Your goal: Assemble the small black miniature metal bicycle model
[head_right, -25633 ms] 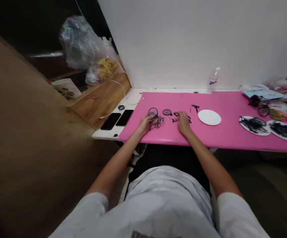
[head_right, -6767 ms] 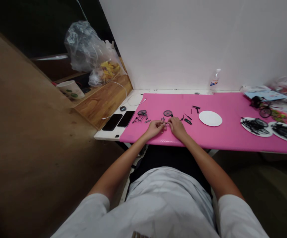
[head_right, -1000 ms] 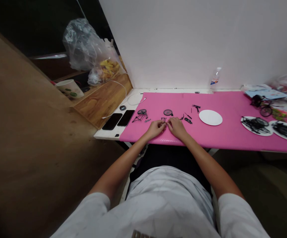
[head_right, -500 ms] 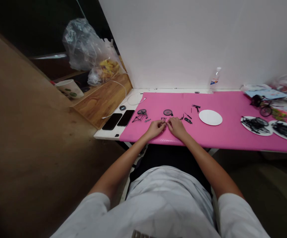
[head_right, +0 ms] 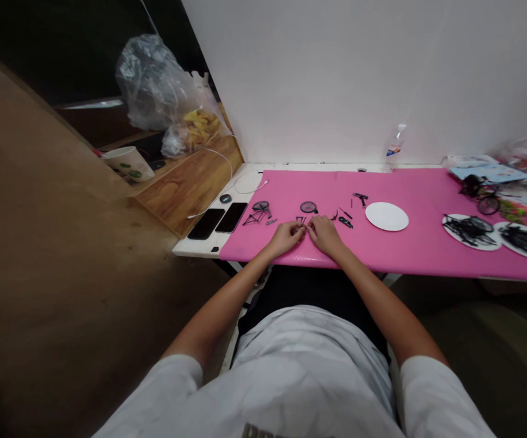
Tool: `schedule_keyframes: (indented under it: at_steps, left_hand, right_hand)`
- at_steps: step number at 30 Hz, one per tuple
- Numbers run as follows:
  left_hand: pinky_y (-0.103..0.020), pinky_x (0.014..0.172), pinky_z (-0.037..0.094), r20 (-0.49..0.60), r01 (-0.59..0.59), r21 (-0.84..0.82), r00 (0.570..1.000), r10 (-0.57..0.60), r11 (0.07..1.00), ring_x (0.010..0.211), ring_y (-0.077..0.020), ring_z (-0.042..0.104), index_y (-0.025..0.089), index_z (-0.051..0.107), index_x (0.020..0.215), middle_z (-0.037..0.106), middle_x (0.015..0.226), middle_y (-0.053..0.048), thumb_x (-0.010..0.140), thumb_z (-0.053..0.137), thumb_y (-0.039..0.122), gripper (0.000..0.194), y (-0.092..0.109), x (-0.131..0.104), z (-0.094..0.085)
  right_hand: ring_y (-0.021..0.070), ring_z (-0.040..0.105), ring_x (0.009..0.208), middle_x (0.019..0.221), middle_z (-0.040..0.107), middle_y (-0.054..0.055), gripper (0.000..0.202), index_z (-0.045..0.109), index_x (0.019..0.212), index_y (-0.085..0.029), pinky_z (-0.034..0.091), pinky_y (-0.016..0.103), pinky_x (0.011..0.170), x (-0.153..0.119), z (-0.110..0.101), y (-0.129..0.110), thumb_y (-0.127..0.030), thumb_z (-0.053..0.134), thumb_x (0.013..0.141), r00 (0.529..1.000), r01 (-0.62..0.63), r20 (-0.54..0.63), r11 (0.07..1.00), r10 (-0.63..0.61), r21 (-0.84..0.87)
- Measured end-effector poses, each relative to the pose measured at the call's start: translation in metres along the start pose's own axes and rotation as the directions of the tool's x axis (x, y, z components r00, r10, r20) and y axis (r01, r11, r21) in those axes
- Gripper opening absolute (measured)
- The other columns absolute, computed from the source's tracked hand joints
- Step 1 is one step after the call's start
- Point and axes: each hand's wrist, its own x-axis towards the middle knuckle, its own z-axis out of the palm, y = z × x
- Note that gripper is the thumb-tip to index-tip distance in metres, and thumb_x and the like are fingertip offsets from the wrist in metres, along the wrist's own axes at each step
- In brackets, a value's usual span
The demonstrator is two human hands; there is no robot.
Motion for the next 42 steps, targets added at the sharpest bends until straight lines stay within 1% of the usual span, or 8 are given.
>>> schedule_keyframes:
  at_steps: [9,15,19,26,37,42]
  left_hand:
    - [-0.028,0.068,0.042,0.000,-0.010,0.047,1.000,0.011,0.999,0.068,-0.0158,0.058,0.016,0.076,0.098,0.072,0.077,-0.002,0.102,0.061,0.033,0.023,0.0044,-0.0009,-0.0017]
    - [-0.027,0.068,0.042,0.007,-0.007,0.032,1.000,0.006,0.999,0.070,-0.0163,0.059,0.015,0.076,0.099,0.072,0.079,-0.002,0.102,0.060,0.033,0.024,0.0029,-0.0002,-0.0012]
    - [-0.028,0.067,0.041,0.003,-0.018,0.040,1.000,0.018,0.999,0.067,-0.0158,0.057,0.015,0.075,0.096,0.070,0.075,-0.002,0.103,0.060,0.033,0.024,0.0036,-0.0006,-0.0012]
    - [-0.028,0.067,0.040,-0.003,-0.019,0.059,1.000,0.019,0.998,0.067,-0.0160,0.057,0.016,0.076,0.096,0.070,0.075,-0.001,0.102,0.061,0.034,0.024,0.0040,-0.0011,-0.0015]
    - [-0.028,0.067,0.040,-0.002,-0.027,0.066,1.000,0.027,0.997,0.066,-0.0156,0.057,0.016,0.077,0.101,0.071,0.076,-0.001,0.103,0.060,0.032,0.023,0.0038,-0.0012,-0.0010]
    - [-0.028,0.066,0.039,-0.002,-0.026,0.062,1.000,0.026,0.998,0.066,-0.0157,0.057,0.016,0.076,0.096,0.070,0.075,-0.001,0.103,0.060,0.033,0.024,0.0021,-0.0009,-0.0003]
  right_hand:
    - [0.0307,0.061,0.100,0.104,0.072,0.013,0.006,0.064,0.101,-0.022,0.049,0.046,0.095,0.0001,-0.0001,0.0001,-0.022,0.058,0.103,1.000,-0.008,0.009,1.000,0.008,0.007]
    - [0.0308,0.061,0.100,0.104,0.072,0.013,0.006,0.064,0.101,-0.021,0.049,0.045,0.094,0.0002,0.0011,0.0012,-0.023,0.058,0.104,1.000,-0.001,0.002,1.000,0.001,-0.001]
    - [0.0305,0.061,0.100,0.104,0.072,0.013,0.005,0.064,0.101,-0.021,0.049,0.045,0.095,0.0000,0.0010,0.0016,-0.022,0.059,0.103,1.000,0.003,0.005,1.000,-0.003,-0.007]
    - [0.0301,0.061,0.100,0.105,0.072,0.012,0.005,0.064,0.102,-0.022,0.048,0.044,0.094,0.0002,0.0002,0.0012,-0.021,0.059,0.103,1.000,0.000,0.013,1.000,0.001,-0.005]
    - [0.0305,0.061,0.101,0.105,0.073,0.013,0.006,0.064,0.102,-0.022,0.048,0.044,0.094,-0.0001,0.0001,0.0006,-0.023,0.058,0.104,1.000,0.001,0.011,1.000,-0.001,-0.006]
    - [0.0305,0.061,0.100,0.104,0.072,0.013,0.007,0.064,0.102,-0.022,0.049,0.044,0.094,0.0001,0.0007,0.0010,-0.023,0.059,0.105,1.000,-0.003,0.012,1.000,0.003,-0.014]
